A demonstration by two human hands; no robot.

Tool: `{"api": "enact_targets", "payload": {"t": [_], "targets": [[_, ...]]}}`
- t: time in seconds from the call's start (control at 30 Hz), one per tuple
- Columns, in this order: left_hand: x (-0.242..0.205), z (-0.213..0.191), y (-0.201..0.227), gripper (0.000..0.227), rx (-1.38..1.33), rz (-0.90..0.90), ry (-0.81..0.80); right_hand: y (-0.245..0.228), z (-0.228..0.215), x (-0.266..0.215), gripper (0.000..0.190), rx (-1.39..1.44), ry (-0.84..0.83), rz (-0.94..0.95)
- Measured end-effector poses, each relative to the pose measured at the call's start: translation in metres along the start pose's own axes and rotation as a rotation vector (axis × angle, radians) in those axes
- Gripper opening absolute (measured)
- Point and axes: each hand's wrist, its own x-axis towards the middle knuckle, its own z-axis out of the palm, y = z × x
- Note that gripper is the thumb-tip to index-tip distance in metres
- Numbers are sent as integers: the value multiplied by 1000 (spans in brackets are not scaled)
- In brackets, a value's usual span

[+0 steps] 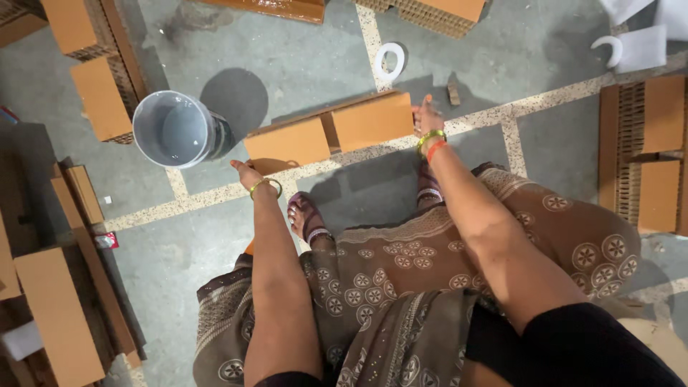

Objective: The person sits on the floor and assembles corrugated cardboard boxes by hand. They fold the flaps of the cardboard pieces and press the edges together to form the box structure, stacking the finished items nearby.

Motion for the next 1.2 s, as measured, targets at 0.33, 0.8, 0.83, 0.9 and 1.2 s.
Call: {"api": "enact_targets", "payload": {"t": [0.33,0.8,0.83,0.9,1.2], "targets": [[-17,-24,-21,77,151,-191,211,45,-35,-19,54,-320,150,-21],[10,-12,-14,83,435,48,55,27,-29,0,72,-746,237,-239],[8,-18,-19,84,565,45,100,30,-31,-1,75,-927,215,-299],[5,-22,-26,84,663,2,163,40,-33,-6,69,-946,202,-223],[8,-28,-10,100,1124,-30,264,27,-49,16,69,-1166,-28,-18]]}}
